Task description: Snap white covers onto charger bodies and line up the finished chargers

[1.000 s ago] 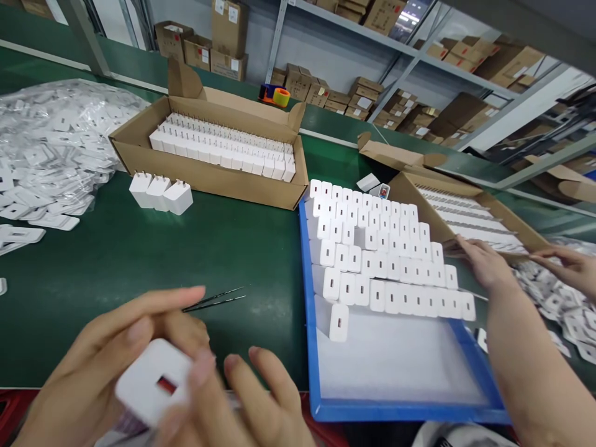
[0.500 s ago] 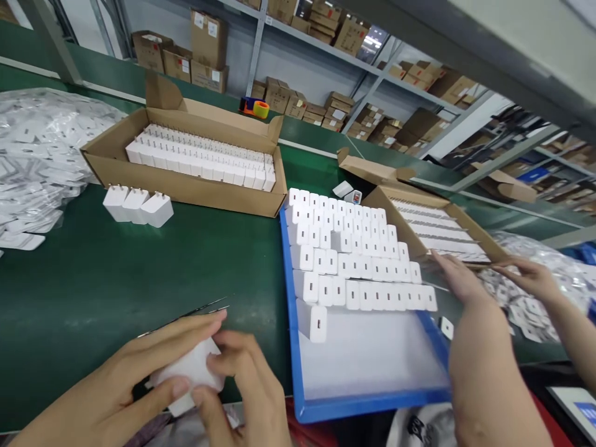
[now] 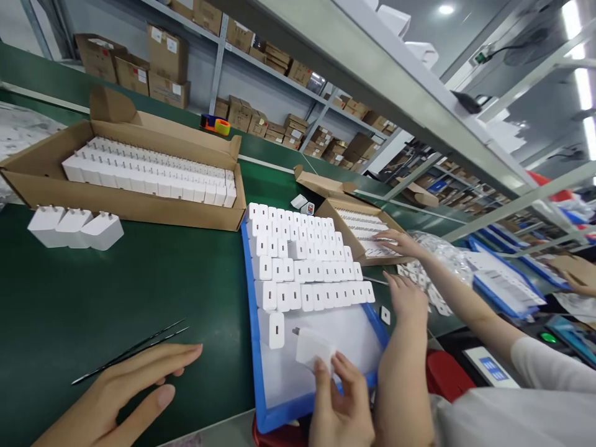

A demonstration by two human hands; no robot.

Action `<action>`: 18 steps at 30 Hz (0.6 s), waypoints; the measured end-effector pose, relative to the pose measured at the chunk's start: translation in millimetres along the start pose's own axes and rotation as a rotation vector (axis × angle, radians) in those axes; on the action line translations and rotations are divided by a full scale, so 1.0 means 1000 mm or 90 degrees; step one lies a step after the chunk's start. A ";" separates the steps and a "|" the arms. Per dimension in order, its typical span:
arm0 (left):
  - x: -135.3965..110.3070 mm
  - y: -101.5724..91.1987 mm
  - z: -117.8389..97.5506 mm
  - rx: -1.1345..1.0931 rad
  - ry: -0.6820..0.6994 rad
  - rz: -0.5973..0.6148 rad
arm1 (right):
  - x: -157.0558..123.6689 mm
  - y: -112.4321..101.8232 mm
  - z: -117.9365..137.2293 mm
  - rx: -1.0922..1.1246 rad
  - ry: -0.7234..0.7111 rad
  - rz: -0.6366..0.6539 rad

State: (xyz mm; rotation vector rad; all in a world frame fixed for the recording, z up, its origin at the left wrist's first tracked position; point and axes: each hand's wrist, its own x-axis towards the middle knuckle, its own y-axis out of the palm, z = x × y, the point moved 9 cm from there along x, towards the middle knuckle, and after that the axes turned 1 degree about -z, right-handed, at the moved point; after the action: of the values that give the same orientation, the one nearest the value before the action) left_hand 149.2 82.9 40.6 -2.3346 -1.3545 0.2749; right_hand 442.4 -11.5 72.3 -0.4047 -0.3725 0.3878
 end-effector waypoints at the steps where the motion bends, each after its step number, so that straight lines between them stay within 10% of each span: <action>1: 0.004 0.008 -0.003 0.017 0.012 0.011 | -0.001 0.007 -0.003 -0.018 0.002 0.026; 8: 0.033 0.071 -0.038 0.068 0.082 0.120 | -0.007 0.041 0.001 -0.067 -0.055 0.151; 18: 0.040 0.095 -0.038 0.068 0.103 0.122 | -0.013 0.058 0.020 -0.052 -0.161 0.206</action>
State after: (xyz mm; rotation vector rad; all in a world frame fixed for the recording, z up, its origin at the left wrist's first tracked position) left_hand 257.8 66.7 33.1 -2.3439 -1.0175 0.2043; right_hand 406.4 37.8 59.8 -0.4990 -0.5735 0.7448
